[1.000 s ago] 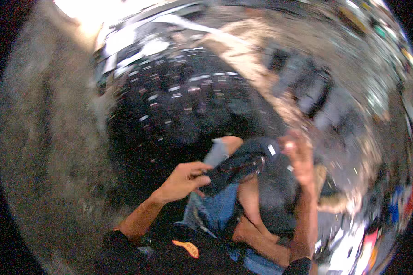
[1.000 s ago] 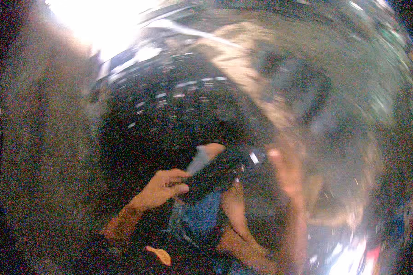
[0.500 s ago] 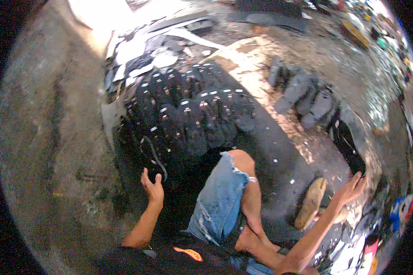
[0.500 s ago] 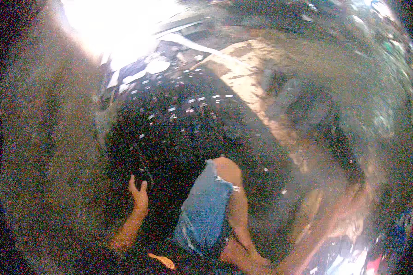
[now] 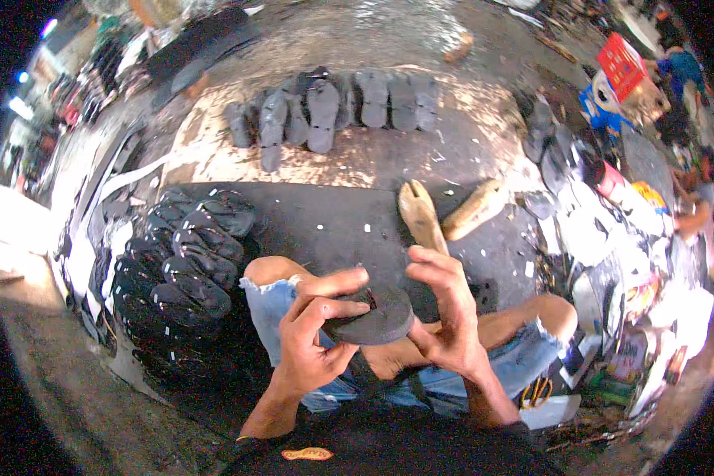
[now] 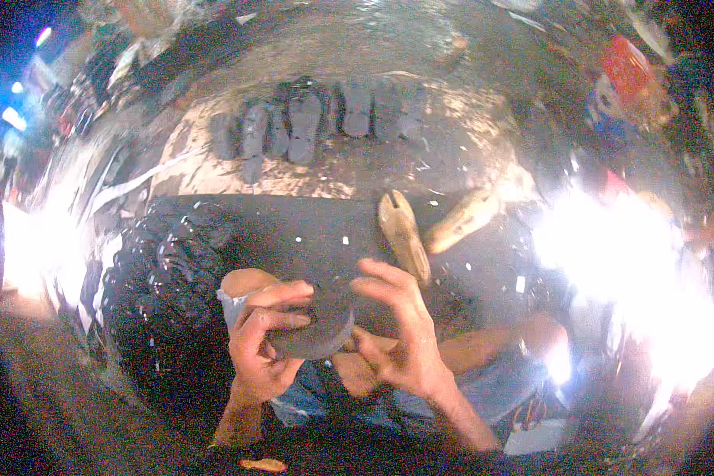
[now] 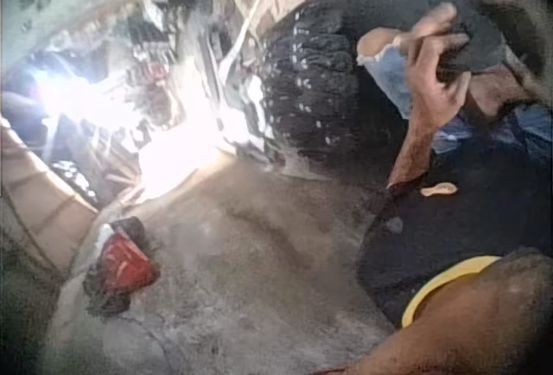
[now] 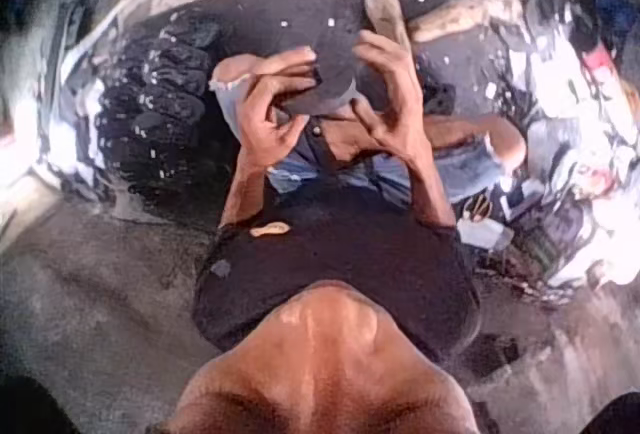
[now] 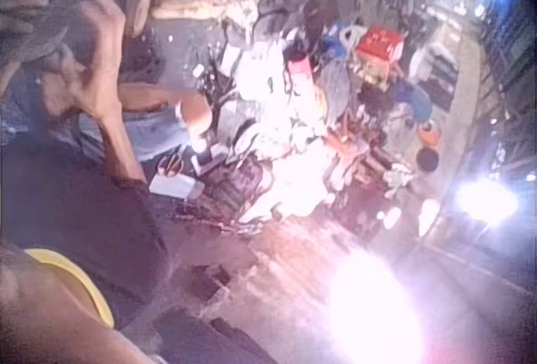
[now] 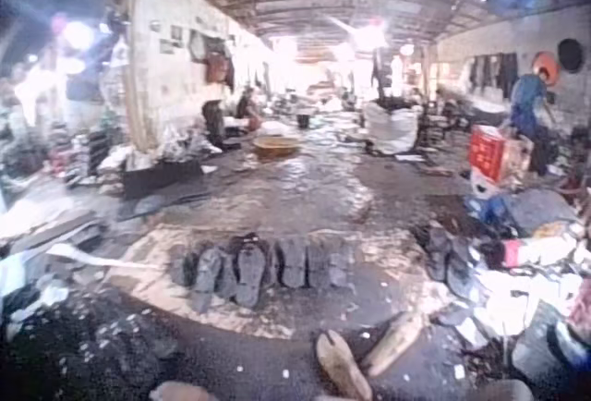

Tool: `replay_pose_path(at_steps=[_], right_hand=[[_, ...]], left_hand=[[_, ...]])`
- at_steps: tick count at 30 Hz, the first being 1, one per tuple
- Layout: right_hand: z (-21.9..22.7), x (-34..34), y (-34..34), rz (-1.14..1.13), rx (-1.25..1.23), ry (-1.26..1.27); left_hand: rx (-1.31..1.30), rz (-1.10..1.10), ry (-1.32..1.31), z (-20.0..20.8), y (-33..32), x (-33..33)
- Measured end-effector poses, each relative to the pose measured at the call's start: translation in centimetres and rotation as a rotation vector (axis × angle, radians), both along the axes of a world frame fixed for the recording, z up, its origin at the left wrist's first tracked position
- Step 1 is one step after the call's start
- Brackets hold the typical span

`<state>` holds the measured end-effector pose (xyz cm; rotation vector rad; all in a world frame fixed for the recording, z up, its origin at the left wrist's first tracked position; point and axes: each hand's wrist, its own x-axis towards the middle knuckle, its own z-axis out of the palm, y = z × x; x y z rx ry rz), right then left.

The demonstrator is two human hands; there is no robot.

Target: The person sits on the floor and repeatedly picks up black sandal soles and straps, then presses the straps onto wooden shoe lasts to form flip-flops. The person handles each sandal one at a time, aligning and seating the strap before placing the finished unit aside.

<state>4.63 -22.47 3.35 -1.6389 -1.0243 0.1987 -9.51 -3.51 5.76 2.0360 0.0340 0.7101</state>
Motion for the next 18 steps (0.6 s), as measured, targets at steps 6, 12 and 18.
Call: replay_pose_path(at_steps=[6,12,18], right_hand=[[0.6,-0.8,-1.8,-0.021,0.129,0.045],[-1.7,-1.3,-1.5,-0.007,0.146,0.11],[0.4,0.4,-1.6,0.082,-0.021,-0.022]], left_hand=[[0.081,-0.045,-0.189,0.2,-2.6,1.2],[-0.092,0.095,-0.165,-1.0,-4.0,0.5],[0.097,0.07,0.041,0.1,-2.8,0.7]])
